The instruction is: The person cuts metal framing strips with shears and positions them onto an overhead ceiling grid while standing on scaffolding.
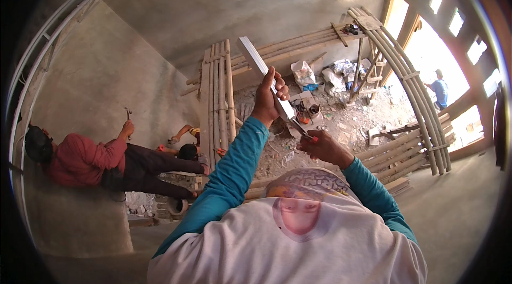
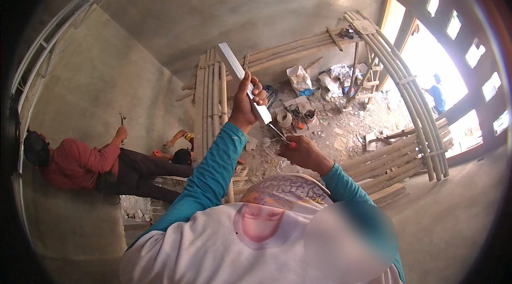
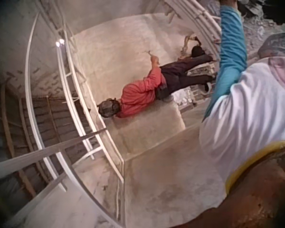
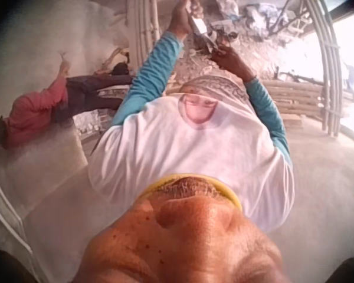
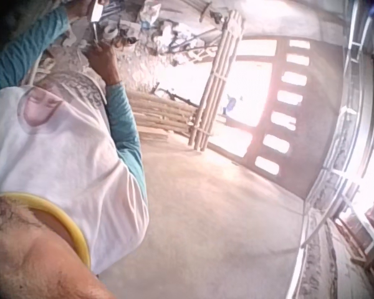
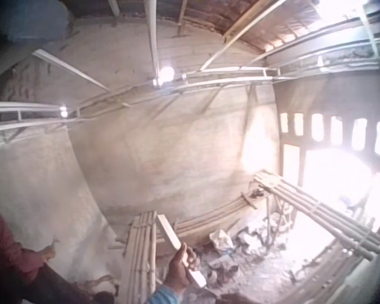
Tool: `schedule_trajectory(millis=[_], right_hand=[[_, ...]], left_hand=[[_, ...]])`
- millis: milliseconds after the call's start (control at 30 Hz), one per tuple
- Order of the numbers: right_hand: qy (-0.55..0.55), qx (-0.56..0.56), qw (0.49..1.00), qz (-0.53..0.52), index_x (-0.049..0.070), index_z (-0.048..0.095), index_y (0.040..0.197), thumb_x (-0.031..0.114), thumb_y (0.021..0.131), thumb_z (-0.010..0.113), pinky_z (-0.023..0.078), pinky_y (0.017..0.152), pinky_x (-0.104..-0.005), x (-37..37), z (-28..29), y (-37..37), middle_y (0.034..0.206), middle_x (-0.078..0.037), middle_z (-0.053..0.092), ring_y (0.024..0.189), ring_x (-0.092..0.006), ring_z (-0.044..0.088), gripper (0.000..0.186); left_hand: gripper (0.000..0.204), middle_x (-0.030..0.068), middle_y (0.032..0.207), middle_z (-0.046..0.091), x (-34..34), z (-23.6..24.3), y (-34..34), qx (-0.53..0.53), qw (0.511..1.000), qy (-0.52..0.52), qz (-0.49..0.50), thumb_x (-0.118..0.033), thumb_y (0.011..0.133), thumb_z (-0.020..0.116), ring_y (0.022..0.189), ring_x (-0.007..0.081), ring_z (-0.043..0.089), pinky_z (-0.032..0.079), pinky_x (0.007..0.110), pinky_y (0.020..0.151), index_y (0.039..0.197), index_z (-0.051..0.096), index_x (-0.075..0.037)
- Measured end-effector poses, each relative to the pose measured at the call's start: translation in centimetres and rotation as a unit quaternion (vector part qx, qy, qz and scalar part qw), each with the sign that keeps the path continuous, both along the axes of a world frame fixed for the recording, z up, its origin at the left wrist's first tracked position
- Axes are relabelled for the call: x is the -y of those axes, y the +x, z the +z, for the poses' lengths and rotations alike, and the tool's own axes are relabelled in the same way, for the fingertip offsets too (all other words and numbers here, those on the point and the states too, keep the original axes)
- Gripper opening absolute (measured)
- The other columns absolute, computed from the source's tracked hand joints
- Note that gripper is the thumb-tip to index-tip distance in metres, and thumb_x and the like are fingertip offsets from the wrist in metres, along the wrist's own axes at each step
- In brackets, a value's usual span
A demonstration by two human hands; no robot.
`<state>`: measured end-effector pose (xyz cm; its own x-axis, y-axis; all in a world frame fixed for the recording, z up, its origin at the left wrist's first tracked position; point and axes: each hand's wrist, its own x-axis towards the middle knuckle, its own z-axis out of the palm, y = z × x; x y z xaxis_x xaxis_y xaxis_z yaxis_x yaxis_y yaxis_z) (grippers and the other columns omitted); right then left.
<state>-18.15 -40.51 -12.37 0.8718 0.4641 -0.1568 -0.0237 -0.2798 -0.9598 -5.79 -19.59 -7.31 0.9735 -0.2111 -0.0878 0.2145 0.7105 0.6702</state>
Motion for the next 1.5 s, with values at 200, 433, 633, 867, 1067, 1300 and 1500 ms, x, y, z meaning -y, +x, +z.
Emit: schedule_trajectory(millis=[200,433,633,867,1067,1300,1500], right_hand=[[-0.046,-0.009,0.998,0.034,0.003,0.066,0.096,0.026,0.097,0.074,0.05,0.05,-0.0284,0.1,1.5,0.5,0.067,-0.001,0.06,0.056,-0.0076,0.059,0.024],[-0.043,-0.011,0.998,0.041,0.004,0.063,0.087,0.031,0.095,0.076,0.048,0.049,-0.0315,-0.4,2.8,0.6,0.064,-0.003,0.06,0.053,-0.0111,0.06,0.031],[-0.037,-0.003,0.998,0.042,0.004,0.066,0.088,0.024,0.096,0.076,0.045,0.047,-0.028,-0.9,2.6,0.5,0.062,0.0,0.059,0.052,-0.007,0.056,0.023],[-0.021,0.106,0.993,0.039,0.003,0.063,0.083,0.032,0.091,0.08,0.044,0.047,-0.033,-1.5,0.3,0.9,0.061,-0.005,0.057,0.049,-0.0117,0.054,0.034],[-0.098,-0.074,0.992,0.025,0.001,0.065,0.086,0.032,0.091,0.079,0.05,0.05,-0.033,-2.0,2.1,0.5,0.063,-0.008,0.061,0.054,-0.0143,0.059,0.035],[-0.135,0.104,0.972,-0.159,0.002,0.058,0.088,0.024,0.088,0.08,0.052,0.059,-0.0409,2.3,-8.0,0.9,0.069,-0.013,0.062,0.065,-0.0267,0.066,0.031],[-0.09,0.13,0.982,-0.103,0.001,0.066,0.095,0.027,0.089,0.076,0.052,0.07,-0.0475,3.5,-2.9,2.1,0.083,-0.023,0.066,0.078,-0.0383,0.067,0.028]], left_hand=[[0.035,-0.005,0.065,0.042,0.0,-0.3,-0.1,0.021,0.997,-0.024,-0.064,-0.049,0.098,0.069,0.05,0.0066,0.041,0.036,0.023,0.046,0.093,0.058,-0.016],[0.034,-0.0046,0.066,0.042,-0.3,-0.2,-0.1,0.039,0.995,-0.047,-0.084,-0.048,0.099,0.067,0.05,0.0065,0.041,0.036,0.023,0.046,0.093,0.059,-0.016],[0.033,-0.0043,0.066,0.042,-0.7,-0.1,-0.1,0.033,0.994,-0.05,-0.089,-0.047,0.099,0.067,0.05,0.0065,0.041,0.036,0.023,0.046,0.093,0.059,-0.016],[0.033,-0.0043,0.064,0.043,-1.3,-0.5,-0.1,0.019,0.996,-0.01,-0.084,-0.047,0.098,0.07,0.049,0.0069,0.042,0.037,0.024,0.046,0.093,0.058,-0.016],[0.037,-0.0038,0.066,0.046,-2.0,-2.4,1.0,-0.058,0.988,0.14,-0.003,-0.044,0.094,0.076,0.05,0.0084,0.045,0.04,0.026,0.049,0.094,0.054,-0.014],[0.037,-0.0024,0.07,0.051,-2.8,-5.5,1.1,-0.131,0.982,0.086,0.109,-0.039,0.091,0.08,0.061,0.012,0.053,0.05,0.032,0.062,0.095,0.052,-0.015],[0.042,-0.003,0.071,0.053,-2.4,-2.9,0.2,-0.104,0.976,0.051,0.186,-0.043,0.088,0.084,0.065,0.0121,0.052,0.051,0.034,0.069,0.096,0.053,-0.015]])
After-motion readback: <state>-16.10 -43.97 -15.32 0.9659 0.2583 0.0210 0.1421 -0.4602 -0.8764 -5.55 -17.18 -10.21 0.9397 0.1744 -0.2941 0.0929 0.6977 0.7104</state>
